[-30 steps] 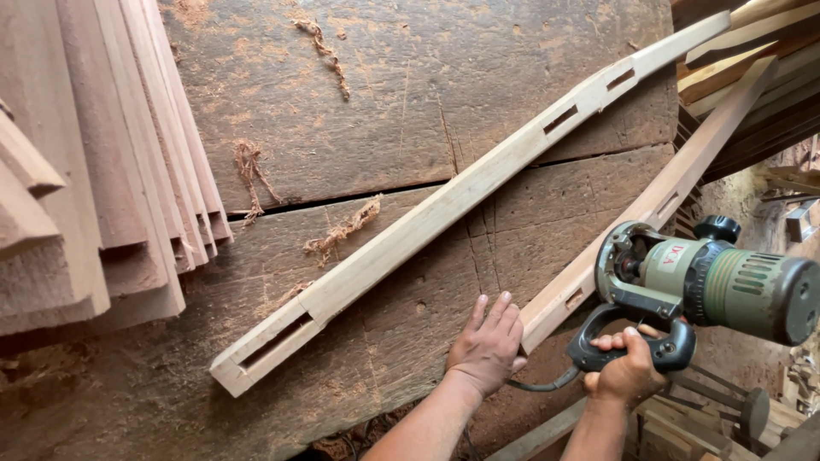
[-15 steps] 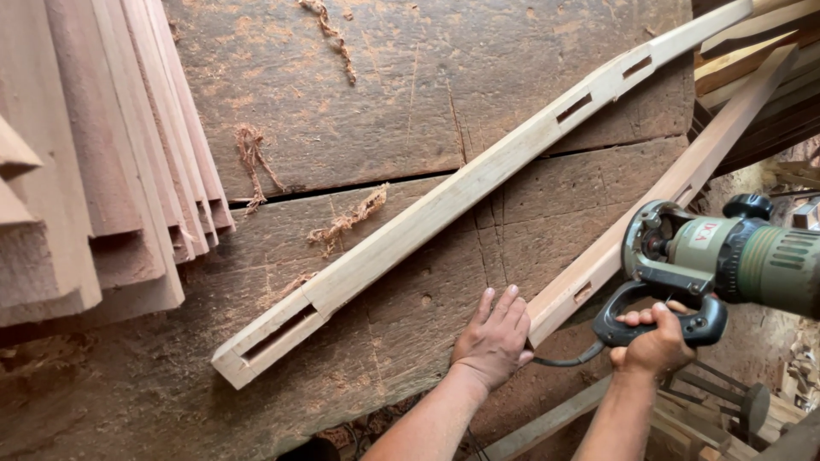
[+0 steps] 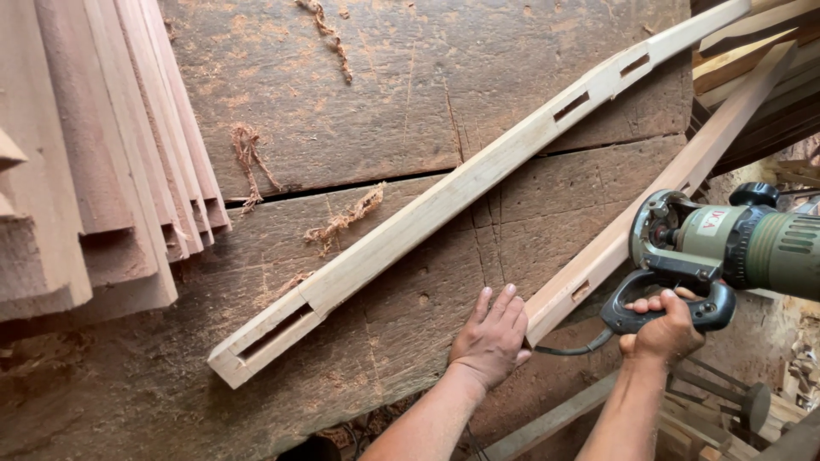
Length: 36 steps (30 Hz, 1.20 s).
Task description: Using a hand-held power router to shape the edges of wooden furniture components.
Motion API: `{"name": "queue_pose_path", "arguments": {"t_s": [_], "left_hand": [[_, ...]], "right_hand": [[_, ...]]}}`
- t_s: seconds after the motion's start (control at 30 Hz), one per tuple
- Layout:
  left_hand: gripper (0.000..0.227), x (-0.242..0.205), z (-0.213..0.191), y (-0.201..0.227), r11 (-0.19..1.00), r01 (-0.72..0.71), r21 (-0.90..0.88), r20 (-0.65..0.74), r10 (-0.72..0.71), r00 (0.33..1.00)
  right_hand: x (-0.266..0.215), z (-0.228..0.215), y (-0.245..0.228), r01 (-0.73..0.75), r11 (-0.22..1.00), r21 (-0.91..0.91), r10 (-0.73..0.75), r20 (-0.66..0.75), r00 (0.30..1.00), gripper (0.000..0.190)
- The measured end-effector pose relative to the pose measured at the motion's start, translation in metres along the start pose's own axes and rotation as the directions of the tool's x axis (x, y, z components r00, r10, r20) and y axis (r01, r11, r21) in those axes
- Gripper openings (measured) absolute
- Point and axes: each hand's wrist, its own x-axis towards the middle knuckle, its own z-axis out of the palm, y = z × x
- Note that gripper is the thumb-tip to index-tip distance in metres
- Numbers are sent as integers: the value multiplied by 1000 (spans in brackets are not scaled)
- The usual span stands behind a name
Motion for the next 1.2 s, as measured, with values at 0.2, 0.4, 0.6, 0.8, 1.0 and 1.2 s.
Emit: {"name": "queue_pose_path", "arguments": {"t_s": [0.2,0.4,0.6,0.8,1.0,1.2], "left_hand": [[80,0,0,1,1000,-4,1,-19,4,1000],[78,1,-4,2,1000,-14,1,-24,14,1000],[78,1,-2,2,1000,-18,21,-8,18,1000],[78,1,-2,4,995,-31,94,-24,34,999],[80,2,-11,10,992,-49,112,-87,59,994],[77,5,-8,19,995,-64,76,-117,73,990]], "right_hand": [[12,-3,2,18,1000,-10,-18,1,1000,16],[25,-7,4,8,1000,-27,-7,22,1000,14],[21,-2,-4,27,998,-50,-27,7,1000,13],[37,-17,1,30,999,-37,-28,50,998,12],[-21,-31,-21,94,970,-223,-68,122,990,40],[-87,-93,-9,87,970,-228,-90,-6,996,39]]}}
